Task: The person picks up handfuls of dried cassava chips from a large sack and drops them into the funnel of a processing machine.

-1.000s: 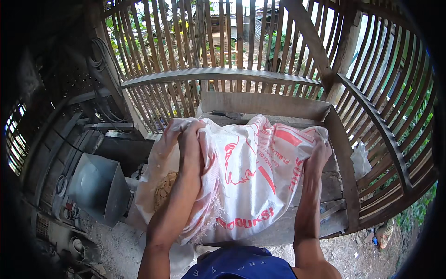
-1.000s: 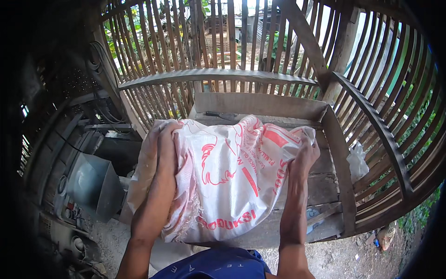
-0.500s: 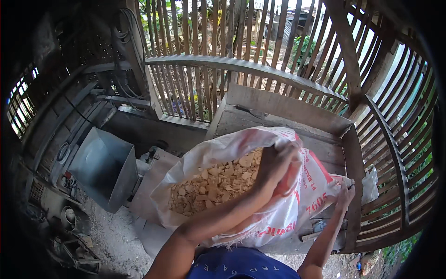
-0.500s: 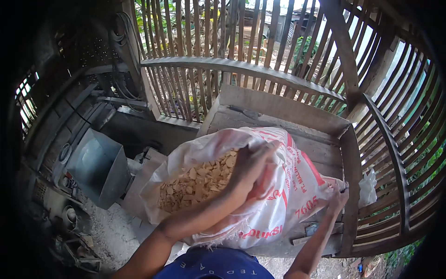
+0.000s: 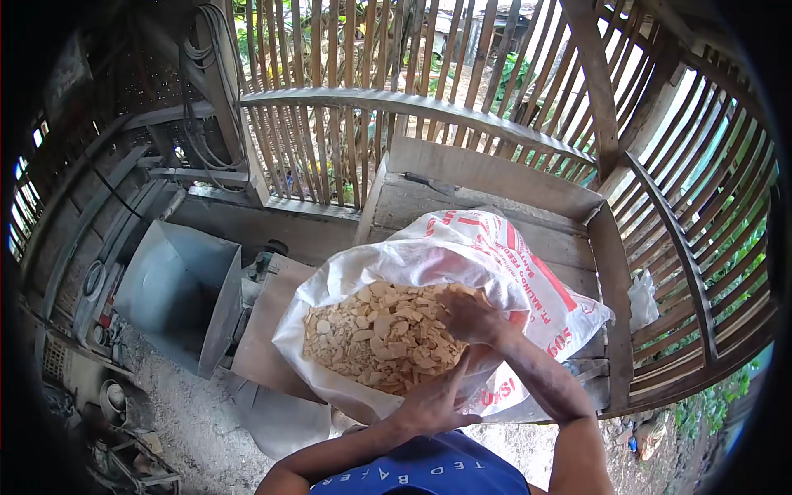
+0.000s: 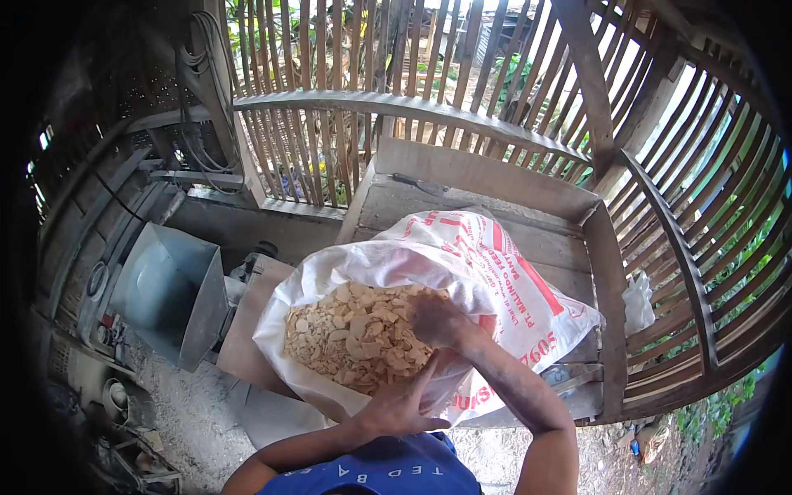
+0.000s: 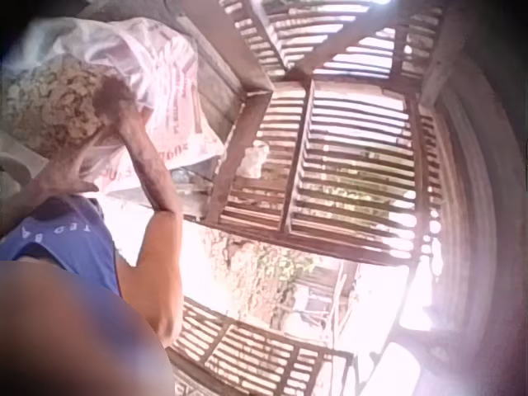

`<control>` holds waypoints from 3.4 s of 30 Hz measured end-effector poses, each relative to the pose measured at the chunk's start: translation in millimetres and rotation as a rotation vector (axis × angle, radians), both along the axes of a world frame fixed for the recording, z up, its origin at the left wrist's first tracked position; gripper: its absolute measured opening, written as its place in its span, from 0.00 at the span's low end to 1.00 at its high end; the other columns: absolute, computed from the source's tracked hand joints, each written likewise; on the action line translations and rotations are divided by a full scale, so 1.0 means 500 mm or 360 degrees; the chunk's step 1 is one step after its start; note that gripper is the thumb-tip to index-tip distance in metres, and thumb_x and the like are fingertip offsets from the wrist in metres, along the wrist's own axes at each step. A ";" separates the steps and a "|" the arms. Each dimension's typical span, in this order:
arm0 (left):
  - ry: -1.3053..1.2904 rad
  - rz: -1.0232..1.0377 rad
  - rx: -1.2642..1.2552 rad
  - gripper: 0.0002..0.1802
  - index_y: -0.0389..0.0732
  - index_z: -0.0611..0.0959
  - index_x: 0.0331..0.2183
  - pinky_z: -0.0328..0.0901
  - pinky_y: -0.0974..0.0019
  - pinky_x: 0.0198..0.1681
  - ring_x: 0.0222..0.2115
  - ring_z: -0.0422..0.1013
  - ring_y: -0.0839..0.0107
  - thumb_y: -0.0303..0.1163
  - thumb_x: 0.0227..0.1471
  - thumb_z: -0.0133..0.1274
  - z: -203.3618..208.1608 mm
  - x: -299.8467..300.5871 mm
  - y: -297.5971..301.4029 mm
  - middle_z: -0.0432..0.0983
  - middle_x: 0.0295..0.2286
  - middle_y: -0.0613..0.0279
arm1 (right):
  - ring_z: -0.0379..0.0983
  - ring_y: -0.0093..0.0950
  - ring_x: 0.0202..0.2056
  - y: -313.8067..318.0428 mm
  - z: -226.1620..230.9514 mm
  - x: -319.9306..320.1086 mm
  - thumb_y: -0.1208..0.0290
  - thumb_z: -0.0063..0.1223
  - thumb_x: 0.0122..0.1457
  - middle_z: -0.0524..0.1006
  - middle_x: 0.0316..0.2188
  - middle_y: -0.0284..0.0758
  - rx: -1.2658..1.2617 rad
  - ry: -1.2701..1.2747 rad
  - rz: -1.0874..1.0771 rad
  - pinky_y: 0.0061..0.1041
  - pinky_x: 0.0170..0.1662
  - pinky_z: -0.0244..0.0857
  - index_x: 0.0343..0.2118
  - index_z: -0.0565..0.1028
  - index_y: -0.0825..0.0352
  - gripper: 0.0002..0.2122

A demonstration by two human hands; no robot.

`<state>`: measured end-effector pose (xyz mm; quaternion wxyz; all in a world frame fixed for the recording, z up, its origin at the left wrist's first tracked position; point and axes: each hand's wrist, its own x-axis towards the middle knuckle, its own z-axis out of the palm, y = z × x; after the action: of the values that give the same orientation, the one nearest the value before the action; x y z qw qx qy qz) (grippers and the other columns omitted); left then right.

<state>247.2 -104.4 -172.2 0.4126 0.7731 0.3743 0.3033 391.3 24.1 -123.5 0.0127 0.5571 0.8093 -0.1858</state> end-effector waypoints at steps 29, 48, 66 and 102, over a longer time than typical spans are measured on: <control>0.0273 0.1088 0.0188 0.57 0.33 0.60 0.64 0.52 0.48 0.65 0.63 0.55 0.46 0.45 0.40 0.72 -0.102 -0.161 0.012 0.58 0.61 0.38 | 0.75 0.37 0.49 0.003 -0.159 0.068 0.43 0.54 0.58 0.79 0.48 0.37 0.0070 0.0008 -0.0199 0.34 0.52 0.67 0.52 0.76 0.60 0.28; 0.0293 0.1568 0.0225 0.70 0.36 0.52 0.66 0.41 0.41 0.68 0.67 0.36 0.33 0.60 0.33 0.71 -0.135 -0.161 0.016 0.36 0.65 0.30 | 0.75 0.45 0.48 -0.049 -0.182 -0.075 0.39 0.69 0.44 0.73 0.54 0.50 -0.0387 0.0842 -0.0211 0.42 0.51 0.68 0.61 0.61 0.69 0.49; -0.0182 0.1760 0.0340 0.30 0.38 0.73 0.56 0.49 0.46 0.66 0.62 0.53 0.41 0.36 0.54 0.59 -0.063 -0.114 0.062 0.57 0.60 0.39 | 0.73 0.26 0.46 -0.080 -0.217 -0.170 0.61 0.57 0.64 0.77 0.48 0.36 -0.1158 0.1818 -0.0952 0.31 0.46 0.70 0.55 0.71 0.68 0.22; -0.1281 0.1840 0.1143 0.27 0.36 0.80 0.50 0.59 0.55 0.61 0.61 0.58 0.52 0.30 0.46 0.64 0.134 -0.248 0.105 0.60 0.60 0.45 | 0.73 0.27 0.49 -0.075 0.077 -0.377 0.71 0.60 0.60 0.76 0.49 0.39 -0.0030 0.2452 0.0048 0.27 0.54 0.66 0.58 0.67 0.73 0.25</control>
<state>123.3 -51.8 -105.2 0.0185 0.3726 0.4178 0.8284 202.7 -13.3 -85.1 -0.5471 0.2594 0.5956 -0.5279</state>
